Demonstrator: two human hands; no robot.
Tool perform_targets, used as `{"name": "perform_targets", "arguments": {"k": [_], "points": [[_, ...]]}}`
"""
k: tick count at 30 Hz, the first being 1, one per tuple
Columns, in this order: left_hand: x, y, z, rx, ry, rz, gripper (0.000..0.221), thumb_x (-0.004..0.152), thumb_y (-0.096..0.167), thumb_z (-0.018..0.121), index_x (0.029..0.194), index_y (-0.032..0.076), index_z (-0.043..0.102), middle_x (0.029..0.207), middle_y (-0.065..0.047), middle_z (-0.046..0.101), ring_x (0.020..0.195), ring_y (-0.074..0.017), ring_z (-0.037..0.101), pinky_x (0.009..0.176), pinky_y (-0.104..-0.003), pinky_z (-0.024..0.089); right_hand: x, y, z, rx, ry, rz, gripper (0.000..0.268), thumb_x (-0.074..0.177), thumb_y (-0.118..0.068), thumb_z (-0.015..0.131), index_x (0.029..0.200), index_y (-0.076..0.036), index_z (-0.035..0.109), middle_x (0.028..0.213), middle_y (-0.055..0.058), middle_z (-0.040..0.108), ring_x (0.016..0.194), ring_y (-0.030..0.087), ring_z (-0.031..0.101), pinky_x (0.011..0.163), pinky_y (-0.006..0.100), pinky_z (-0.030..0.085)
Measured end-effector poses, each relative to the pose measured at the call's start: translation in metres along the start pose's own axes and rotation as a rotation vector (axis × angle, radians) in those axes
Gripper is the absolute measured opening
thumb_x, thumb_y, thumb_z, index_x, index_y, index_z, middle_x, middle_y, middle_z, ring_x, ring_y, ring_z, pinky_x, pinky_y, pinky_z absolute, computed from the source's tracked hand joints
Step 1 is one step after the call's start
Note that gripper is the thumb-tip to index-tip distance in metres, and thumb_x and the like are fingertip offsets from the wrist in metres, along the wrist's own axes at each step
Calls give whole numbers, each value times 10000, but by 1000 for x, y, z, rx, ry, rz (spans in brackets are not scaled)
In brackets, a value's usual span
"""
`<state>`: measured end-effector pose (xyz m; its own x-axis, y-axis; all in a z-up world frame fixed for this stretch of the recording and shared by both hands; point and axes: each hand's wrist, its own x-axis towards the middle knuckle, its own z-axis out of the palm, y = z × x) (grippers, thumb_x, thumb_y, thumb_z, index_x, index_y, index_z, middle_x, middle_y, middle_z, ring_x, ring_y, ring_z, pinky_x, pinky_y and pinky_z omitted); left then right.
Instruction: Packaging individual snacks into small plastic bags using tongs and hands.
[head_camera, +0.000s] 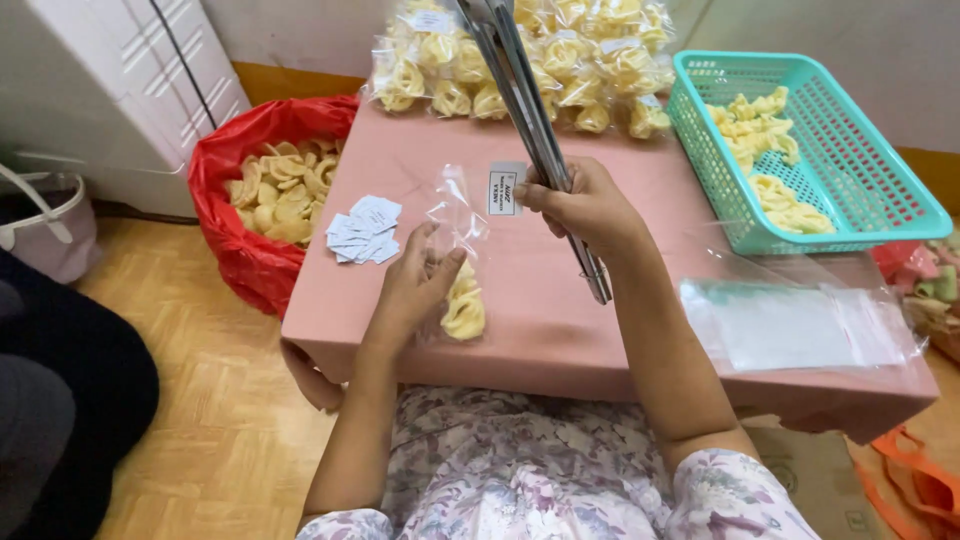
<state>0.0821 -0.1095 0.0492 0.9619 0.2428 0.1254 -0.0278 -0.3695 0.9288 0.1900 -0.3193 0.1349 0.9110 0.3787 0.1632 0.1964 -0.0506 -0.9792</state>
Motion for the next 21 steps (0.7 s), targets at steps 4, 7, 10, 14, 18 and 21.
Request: {"name": "perform_targets", "arguments": {"k": [4, 7, 10, 14, 18, 21], "points": [[17, -5, 24, 337, 329, 552, 832, 915, 539, 748, 1473, -20, 486, 1272, -282, 553, 1215, -480, 557, 1046, -556, 443, -15, 17, -18, 185, -26, 67, 92, 819, -2, 721, 819, 16, 631, 615, 139, 557, 366, 132, 478, 318, 282, 402], [10, 30, 32, -105, 163, 627, 518, 1038, 183, 647, 1532, 160, 493, 1335, -106, 525, 1217, -274, 556, 992, -391, 476, -32, 12, -16, 328, -80, 134, 91, 804, 26, 719, 791, 42, 630, 594, 147, 545, 354, 135, 476, 295, 291, 389], [9, 59, 35, -327, -115, 618, 398, 979, 48, 660, 1353, 183, 669, 1323, -56, 563, 1218, -198, 580, 984, -314, 493, -40, 7, -17, 385, -197, 154, 145, 795, 9, 721, 703, 36, 612, 495, 108, 471, 320, 136, 436, 288, 286, 385], [15, 57, 40, -531, -230, 536, 185, 966, 98, 702, 1150, 102, 720, 1280, -81, 579, 1178, -167, 585, 1002, -298, 479, -55, 12, -23, 476, -221, 183, 104, 789, 15, 725, 773, 34, 624, 516, 94, 458, 320, 136, 454, 292, 296, 413], [12, 54, 45, -592, -345, 545, 263, 955, 120, 728, 1203, 57, 665, 1214, -97, 572, 1170, -191, 583, 1034, -355, 476, -65, 23, -29, 559, -267, 228, 75, 819, 27, 699, 842, 56, 634, 537, 75, 443, 332, 129, 451, 302, 286, 418], [9, 56, 56, -598, -376, 593, 304, 936, 88, 747, 1233, 51, 692, 1175, -77, 553, 1169, -177, 568, 1060, -376, 476, -67, 35, -29, 648, -290, 277, 88, 844, 4, 683, 888, 50, 622, 540, 88, 456, 334, 125, 444, 308, 282, 411]]}}
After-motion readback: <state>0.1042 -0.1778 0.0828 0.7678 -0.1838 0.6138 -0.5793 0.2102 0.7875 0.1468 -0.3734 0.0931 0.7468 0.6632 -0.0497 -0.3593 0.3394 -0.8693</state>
